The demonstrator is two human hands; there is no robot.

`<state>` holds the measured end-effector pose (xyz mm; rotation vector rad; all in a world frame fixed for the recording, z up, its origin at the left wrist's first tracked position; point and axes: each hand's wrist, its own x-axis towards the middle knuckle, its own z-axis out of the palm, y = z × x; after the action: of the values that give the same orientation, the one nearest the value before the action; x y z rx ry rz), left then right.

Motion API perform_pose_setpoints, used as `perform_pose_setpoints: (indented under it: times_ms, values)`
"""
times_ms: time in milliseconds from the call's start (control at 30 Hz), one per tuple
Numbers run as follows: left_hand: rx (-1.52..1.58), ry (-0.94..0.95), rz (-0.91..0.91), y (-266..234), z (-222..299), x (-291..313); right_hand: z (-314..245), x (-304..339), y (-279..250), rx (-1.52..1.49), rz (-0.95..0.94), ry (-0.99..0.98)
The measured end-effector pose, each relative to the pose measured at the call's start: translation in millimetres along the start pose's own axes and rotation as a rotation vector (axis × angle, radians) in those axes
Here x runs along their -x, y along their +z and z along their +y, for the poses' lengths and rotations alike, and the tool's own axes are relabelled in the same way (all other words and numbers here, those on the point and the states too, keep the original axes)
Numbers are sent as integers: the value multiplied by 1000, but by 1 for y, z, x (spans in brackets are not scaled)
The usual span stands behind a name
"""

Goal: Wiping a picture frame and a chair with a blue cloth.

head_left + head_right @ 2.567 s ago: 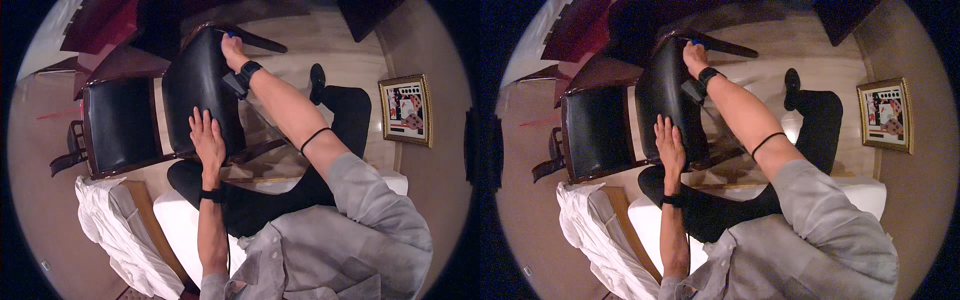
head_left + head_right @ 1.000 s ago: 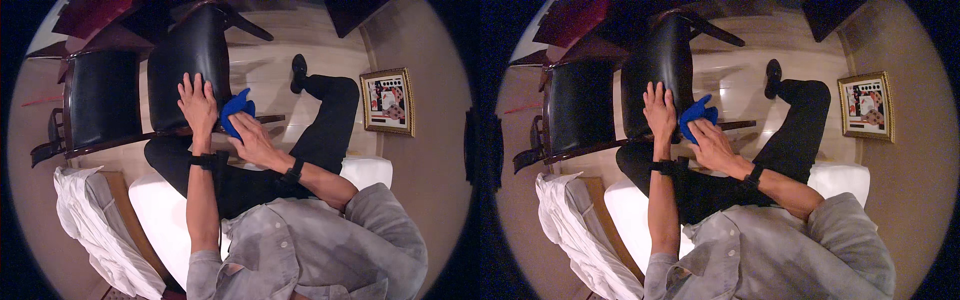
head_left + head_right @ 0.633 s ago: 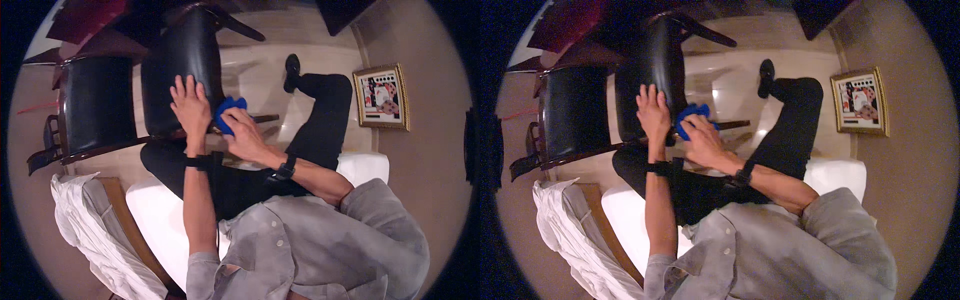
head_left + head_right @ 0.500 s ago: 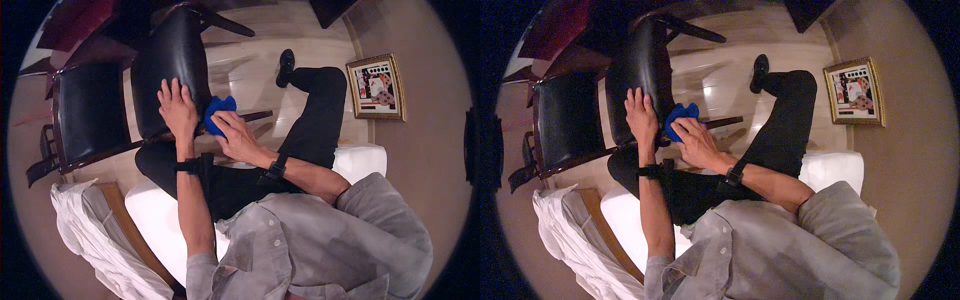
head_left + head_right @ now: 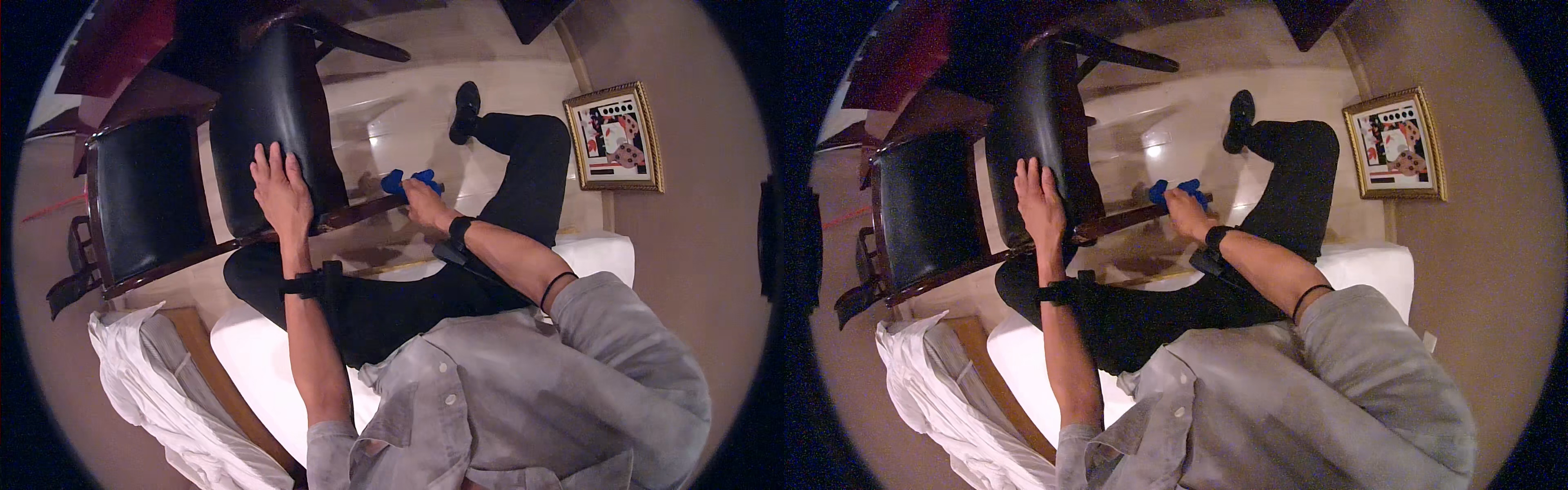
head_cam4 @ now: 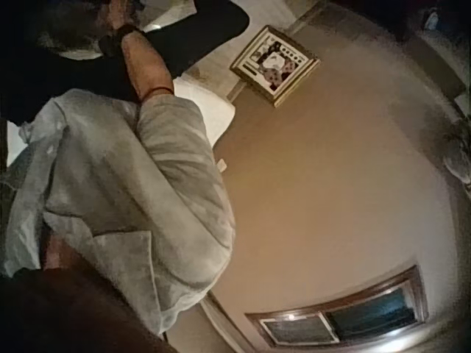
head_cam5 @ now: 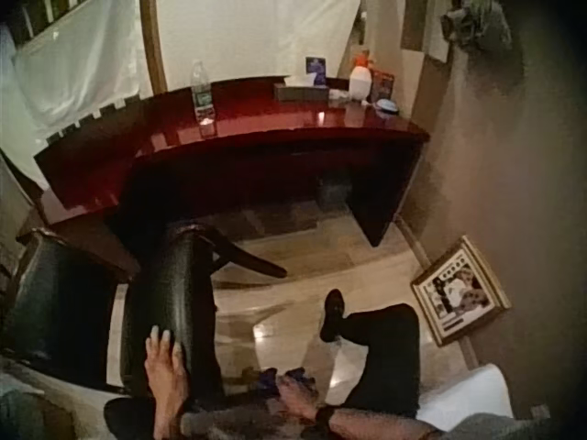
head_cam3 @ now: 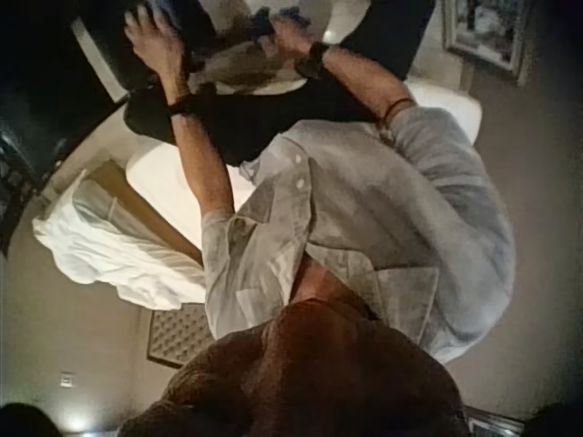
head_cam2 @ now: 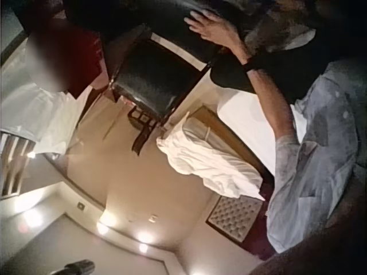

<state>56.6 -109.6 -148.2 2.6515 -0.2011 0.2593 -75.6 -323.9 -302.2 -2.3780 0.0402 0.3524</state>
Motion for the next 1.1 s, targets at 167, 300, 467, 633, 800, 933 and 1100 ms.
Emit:
perform_pose_setpoints:
  times_ms: [167,300,467,633,800,933,1100]
  values:
    - [-43,-1,27,-5,-9,-1,-85,8,-23,-10,91,-178]
    - [-44,-47,-5,-12,-11,-4,-149,11,-45,-109,136,-245]
    - [1,-10,10,-14,-24,-6,-102,6,-32,-31,-1,-142]
    - [24,-2,10,-13,-13,-2,-38,4,-15,112,-86,-31]
    - [-39,16,-8,-4,19,1,-1,10,-12,141,-76,62]
    - [-33,14,-25,-3,13,8,60,-3,12,80,-199,-35]
    - [-74,31,-20,3,19,10,105,-9,16,110,-222,1]
